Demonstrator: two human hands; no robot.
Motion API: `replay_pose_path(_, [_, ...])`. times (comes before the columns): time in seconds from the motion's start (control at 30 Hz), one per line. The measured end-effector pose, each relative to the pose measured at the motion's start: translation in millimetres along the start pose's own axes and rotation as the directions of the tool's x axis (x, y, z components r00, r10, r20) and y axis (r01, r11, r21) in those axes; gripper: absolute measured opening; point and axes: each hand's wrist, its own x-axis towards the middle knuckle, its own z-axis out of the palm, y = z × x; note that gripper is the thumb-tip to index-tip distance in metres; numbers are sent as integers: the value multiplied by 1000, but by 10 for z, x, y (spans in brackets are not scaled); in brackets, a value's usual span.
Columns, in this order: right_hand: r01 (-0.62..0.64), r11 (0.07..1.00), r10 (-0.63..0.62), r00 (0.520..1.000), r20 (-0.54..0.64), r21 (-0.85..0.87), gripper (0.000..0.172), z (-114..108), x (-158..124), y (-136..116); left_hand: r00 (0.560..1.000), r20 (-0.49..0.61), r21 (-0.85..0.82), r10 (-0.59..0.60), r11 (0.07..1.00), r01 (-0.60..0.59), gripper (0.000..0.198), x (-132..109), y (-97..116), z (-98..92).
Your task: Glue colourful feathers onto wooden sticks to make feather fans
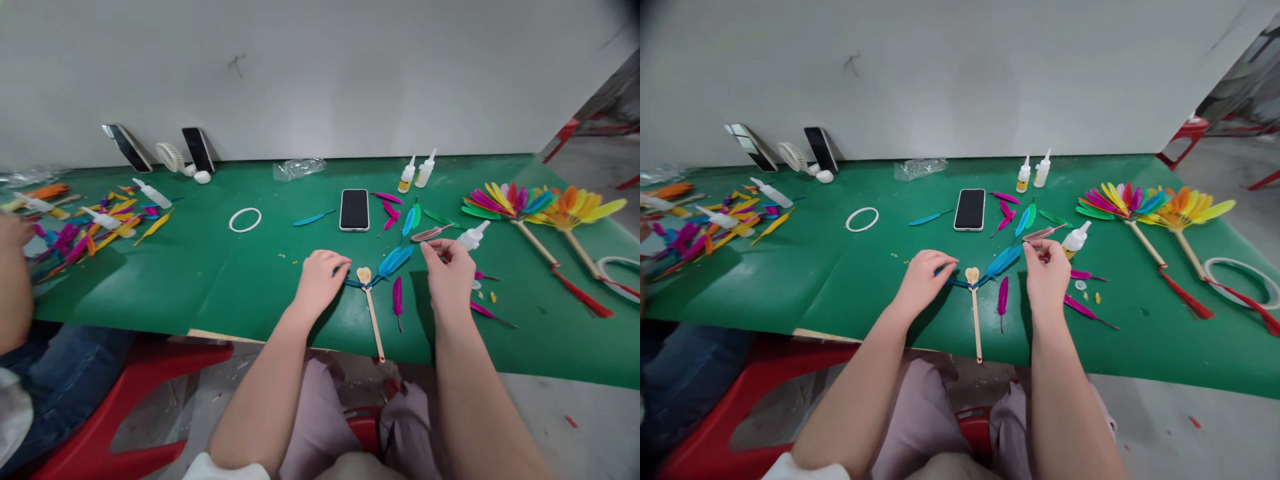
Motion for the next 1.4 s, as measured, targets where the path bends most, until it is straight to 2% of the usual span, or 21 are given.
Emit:
replay_pose_path(0.07, [85, 989, -79, 995, 55, -124, 25, 9, 39, -62, 994, -54, 9, -93, 996, 94, 21, 15, -173, -89])
replay_pose_path(0.13, [237, 920, -183, 964, 196, -311, 28, 46, 121, -143, 982, -74, 8, -172, 985, 173, 23, 29, -337, -164])
replay_pose_path(0.17, [325, 863, -220, 931, 291, -386, 28, 78, 176, -184, 978, -65, 1, -198, 980, 198, 23, 37, -403, -193])
replay_pose_path(0.23, [451, 783, -239, 853, 463, -428, 21, 165, 302, -251, 974, -22, -21, -227, 974, 226, 24, 60, -493, -236])
replay_pose_path(0.33, [594, 687, -192, 705, 683, -420, 9, 312, 484, -288, 971, 81, -69, -224, 971, 229, 23, 113, -547, -286])
replay_pose_path(0.43, [695, 603, -93, 550, 830, -393, 15, 415, 618, -281, 964, 205, -118, -171, 973, 198, 25, 168, -573, -347])
replay_pose_path(0.57, [778, 530, 32, 381, 924, -339, 21, 459, 730, -309, 929, 369, -182, -34, 977, 108, 32, 199, -623, -455])
replay_pose_path(0.67, [809, 492, 120, 302, 946, -321, 23, 463, 780, -367, 900, 435, -214, 38, 975, 62, 37, 197, -661, -538])
replay_pose_path(0.77, [828, 459, 187, 264, 946, -322, 24, 473, 803, -432, 871, 485, -195, 83, 981, 15, 37, 209, -691, -596])
replay_pose_path(0.9, [857, 430, 228, 203, 952, -286, 20, 501, 797, -499, 838, 526, -107, 146, 989, -105, 24, 268, -713, -593])
replay_pose_path(1.0, [877, 414, 231, 158, 960, -244, 20, 522, 790, -505, 838, 523, -85, 153, 988, -127, 17, 306, -722, -544])
replay_pose_path(1.17, [893, 402, 227, 118, 967, -203, 16, 552, 794, -439, 849, 502, -68, 163, 986, -150, 13, 335, -737, -478])
replay_pose_path(1.27, [883, 420, 224, 120, 967, -207, 15, 553, 813, -435, 866, 475, -42, 157, 987, -156, 13, 377, -749, -495])
replay_pose_path(1.4, [855, 454, 192, 180, 965, -250, 13, 492, 897, -550, 898, 426, -10, 110, 993, -117, 13, 471, -761, -576])
